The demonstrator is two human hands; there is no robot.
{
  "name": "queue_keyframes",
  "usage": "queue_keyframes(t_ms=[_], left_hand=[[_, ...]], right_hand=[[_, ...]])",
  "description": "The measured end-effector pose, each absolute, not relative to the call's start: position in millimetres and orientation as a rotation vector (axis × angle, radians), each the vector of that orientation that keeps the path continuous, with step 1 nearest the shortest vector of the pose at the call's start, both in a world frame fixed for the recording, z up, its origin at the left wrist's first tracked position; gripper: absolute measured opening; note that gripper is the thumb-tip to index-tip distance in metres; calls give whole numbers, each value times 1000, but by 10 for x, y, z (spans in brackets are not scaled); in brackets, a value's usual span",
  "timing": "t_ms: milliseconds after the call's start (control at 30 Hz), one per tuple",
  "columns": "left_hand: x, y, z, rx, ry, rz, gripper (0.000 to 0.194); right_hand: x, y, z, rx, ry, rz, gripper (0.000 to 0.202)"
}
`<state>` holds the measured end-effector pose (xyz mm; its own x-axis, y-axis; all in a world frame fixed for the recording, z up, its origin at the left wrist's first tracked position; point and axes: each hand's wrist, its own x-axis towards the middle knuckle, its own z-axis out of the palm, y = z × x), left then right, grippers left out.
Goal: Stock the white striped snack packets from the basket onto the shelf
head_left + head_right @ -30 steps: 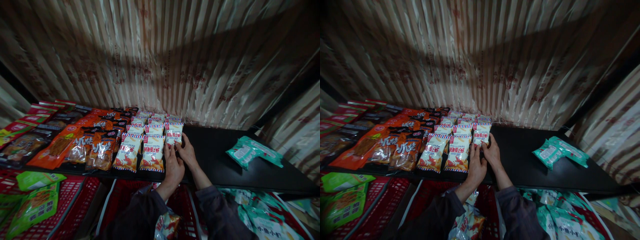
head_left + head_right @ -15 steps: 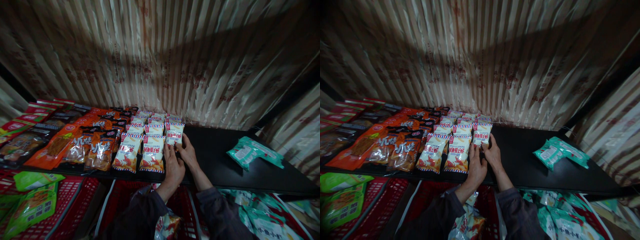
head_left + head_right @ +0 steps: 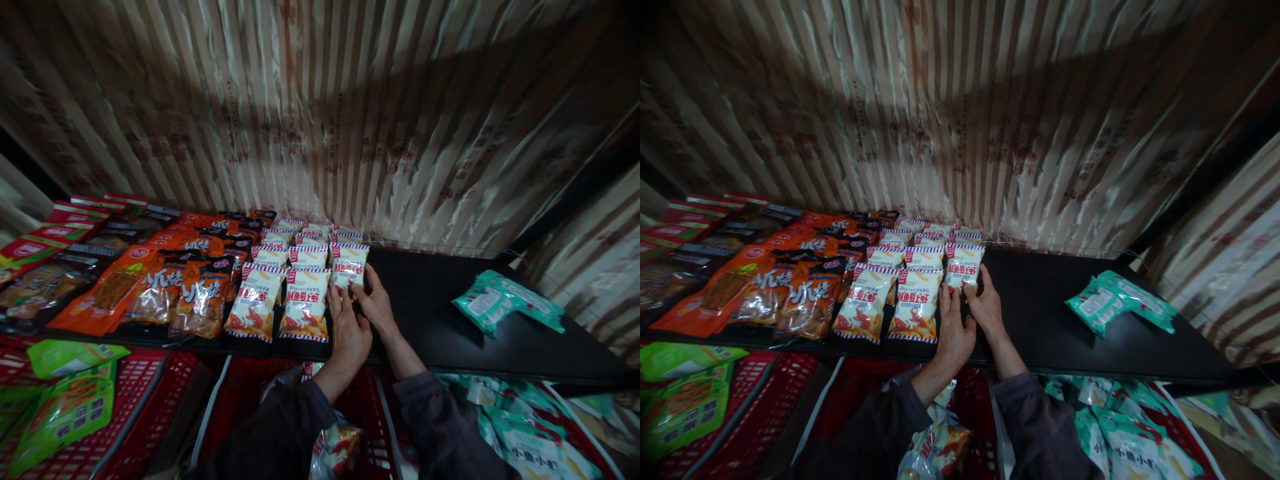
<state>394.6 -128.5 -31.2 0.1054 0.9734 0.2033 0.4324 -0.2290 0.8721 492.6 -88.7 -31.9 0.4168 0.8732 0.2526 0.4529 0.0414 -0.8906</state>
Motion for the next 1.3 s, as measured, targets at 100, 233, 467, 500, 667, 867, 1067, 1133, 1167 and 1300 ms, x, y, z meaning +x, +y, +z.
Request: queue_keyframes(t_ms=[100,233,467,500,667,867,1067,1133,1167,1300], left_hand=[[3948,-1306,-310,1761,1356,1062,75],[3938,-1321,-312,1717,1325,1085,76],[3904,-1304,-280,1718,1335,1049,73],[3899,-1303,-267,1718,1344,1041,72],[3888,-1311,-210,1741,1382,976,67],[3891,-1323,-208,1707,1376,1015,68],[3875,-1327,-173,1680,1356,1016,69],[3856,-1364,-112,1675,1336,1020,68],[3836,-1400,-74,1666,1327,1011,67],[3627,-1687,56,1573,1250,873,46]], right_hand=[[4931,-899,-333,-1620,-1193,464,67],[4933,-890,-364,-1615,-1221,437,68],[4943,-875,-346,-1617,-1215,496,72],[4943,-876,-341,-1623,-1213,511,73],[4942,-878,-351,-1649,-1201,510,73],[4967,-869,-389,-1626,-1221,485,68],[4990,-885,-446,-1621,-1192,491,73],[4975,-916,-432,-1606,-1167,496,74],[4960,-943,-407,-1593,-1149,490,74],[4830,-1178,-188,-1450,-1068,354,60]])
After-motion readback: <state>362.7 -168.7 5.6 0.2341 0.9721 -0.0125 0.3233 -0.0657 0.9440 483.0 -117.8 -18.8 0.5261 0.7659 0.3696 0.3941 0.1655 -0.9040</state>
